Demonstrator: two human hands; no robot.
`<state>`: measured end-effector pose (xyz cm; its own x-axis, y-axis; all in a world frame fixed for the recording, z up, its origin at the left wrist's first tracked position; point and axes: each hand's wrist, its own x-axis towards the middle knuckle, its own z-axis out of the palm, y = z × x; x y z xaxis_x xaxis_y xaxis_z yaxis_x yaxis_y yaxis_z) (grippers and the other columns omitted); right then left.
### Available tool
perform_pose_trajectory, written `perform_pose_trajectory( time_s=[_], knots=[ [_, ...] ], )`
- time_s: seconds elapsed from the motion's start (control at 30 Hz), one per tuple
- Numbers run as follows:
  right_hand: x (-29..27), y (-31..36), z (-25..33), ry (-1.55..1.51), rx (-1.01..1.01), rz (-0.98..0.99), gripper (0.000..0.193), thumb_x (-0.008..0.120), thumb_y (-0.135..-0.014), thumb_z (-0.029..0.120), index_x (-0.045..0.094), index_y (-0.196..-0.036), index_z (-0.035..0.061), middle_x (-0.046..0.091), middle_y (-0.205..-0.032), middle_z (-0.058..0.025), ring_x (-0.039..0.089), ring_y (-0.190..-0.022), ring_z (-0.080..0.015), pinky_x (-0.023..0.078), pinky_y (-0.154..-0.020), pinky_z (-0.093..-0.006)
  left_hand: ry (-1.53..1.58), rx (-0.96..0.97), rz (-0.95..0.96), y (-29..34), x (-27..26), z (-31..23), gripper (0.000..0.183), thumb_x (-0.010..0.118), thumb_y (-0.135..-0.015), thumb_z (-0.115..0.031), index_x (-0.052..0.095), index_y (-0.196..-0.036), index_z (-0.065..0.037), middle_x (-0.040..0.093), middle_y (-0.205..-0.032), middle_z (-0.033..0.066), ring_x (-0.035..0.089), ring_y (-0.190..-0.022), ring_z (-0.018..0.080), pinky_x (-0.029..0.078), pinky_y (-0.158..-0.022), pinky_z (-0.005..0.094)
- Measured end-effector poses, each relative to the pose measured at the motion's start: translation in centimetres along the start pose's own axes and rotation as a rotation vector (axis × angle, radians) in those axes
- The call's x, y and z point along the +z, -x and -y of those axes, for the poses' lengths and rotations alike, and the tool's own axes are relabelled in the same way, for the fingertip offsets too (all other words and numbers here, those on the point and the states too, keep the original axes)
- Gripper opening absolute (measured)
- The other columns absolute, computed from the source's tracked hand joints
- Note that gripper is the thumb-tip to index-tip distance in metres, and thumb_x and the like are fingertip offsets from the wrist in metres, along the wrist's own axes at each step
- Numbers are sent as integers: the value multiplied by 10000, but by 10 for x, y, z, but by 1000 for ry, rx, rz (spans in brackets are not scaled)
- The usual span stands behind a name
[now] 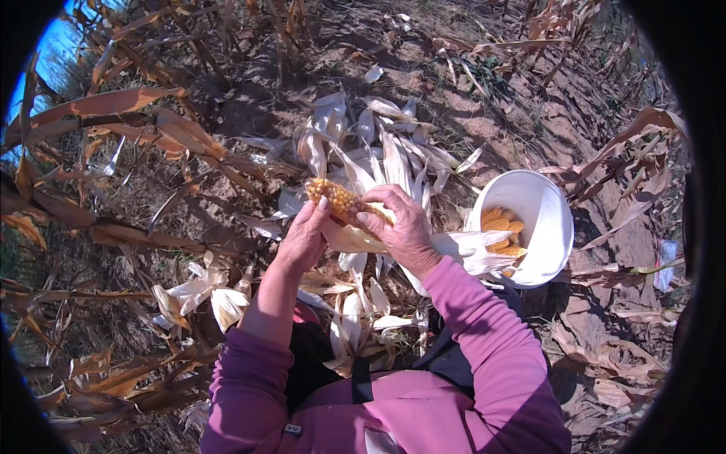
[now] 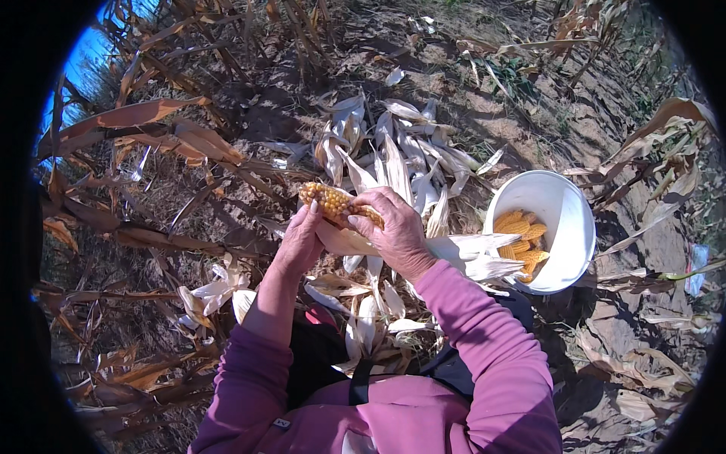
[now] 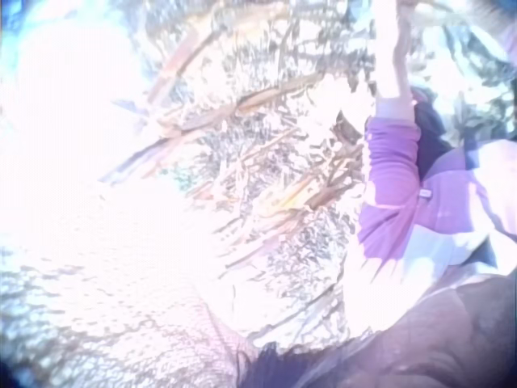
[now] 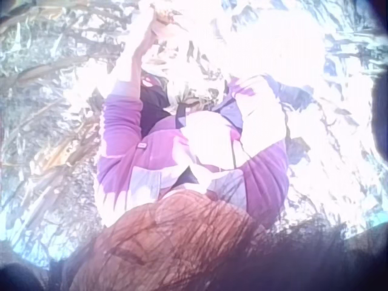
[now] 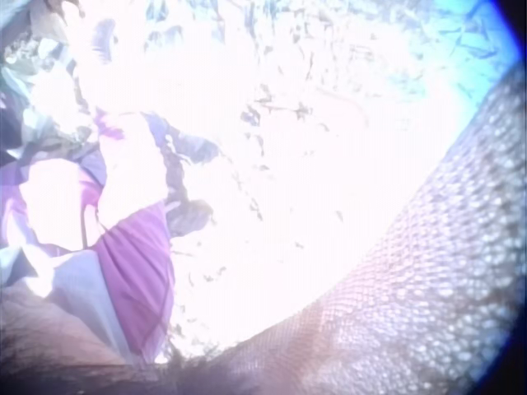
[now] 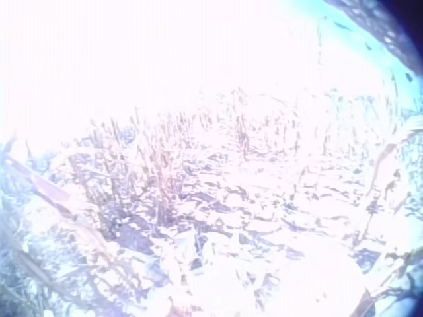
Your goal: The person shucks corn cobs by hand in a cornfield, removing the husks and placing the cleaned cobs into a white bucket. The person repeats this process for multiple cobs.
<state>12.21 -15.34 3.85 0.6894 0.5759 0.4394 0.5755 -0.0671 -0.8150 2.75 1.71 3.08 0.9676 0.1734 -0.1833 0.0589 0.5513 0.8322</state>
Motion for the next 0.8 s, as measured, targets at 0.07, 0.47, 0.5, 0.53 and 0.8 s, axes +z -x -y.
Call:
perform_pose_trajectory(
  time_s=[0.07, 0.47, 0.5, 0.53, 0.8],
  knots=[
    [0, -1, 3, 50, -37, -12, 332, 762, -719, 130, 617, -1013, 83, 610, -981, -68, 629, -920, -250, 523, -784, -346, 19, -26, -7, 0, 4, 2, 377, 454, -1000, -299, 467, -1255, -23, 559, -1223, 94, 554, -1105, 194, 457, -953, 359],
    [-9, -7, -14, 55, 125, -93, 144, 666, -838, 108, 544, -856, 34, 596, -751, -93, 609, -679, -266, 478, -602, -364, -96, 1, 19, -1, -2, 8, 415, 507, -984, -274, 439, -1306, -21, 550, -1209, 62, 527, -1102, 152, 415, -976, 312],
    [-15, -9, -20, 32, 170, -127, 143, 658, -853, 114, 542, -860, 30, 599, -732, -95, 604, -651, -244, 476, -589, -362, -93, 26, 19, -1, -4, 6, 412, 509, -983, -268, 443, -1303, -18, 552, -1208, 62, 530, -1101, 153, 417, -976, 314],
    [-21, -11, -24, 8, 214, -161, 145, 650, -868, 119, 539, -865, 27, 603, -713, -96, 600, -622, -221, 475, -575, -359, -90, 51, 19, 0, -6, 4, 408, 511, -982, -262, 447, -1300, -15, 553, -1207, 63, 532, -1100, 155, 418, -976, 317],
    [-29, -11, -19, -84, 206, 47, 294, 642, -897, 260, 603, -1072, 27, 662, -878, -87, 602, -637, -128, 500, -595, -276, -94, 178, 20, 5, -13, -14, 396, 548, -955, -192, 468, -1302, -18, 571, -1226, 74, 546, -1122, 184, 418, -996, 349]
  ],
)
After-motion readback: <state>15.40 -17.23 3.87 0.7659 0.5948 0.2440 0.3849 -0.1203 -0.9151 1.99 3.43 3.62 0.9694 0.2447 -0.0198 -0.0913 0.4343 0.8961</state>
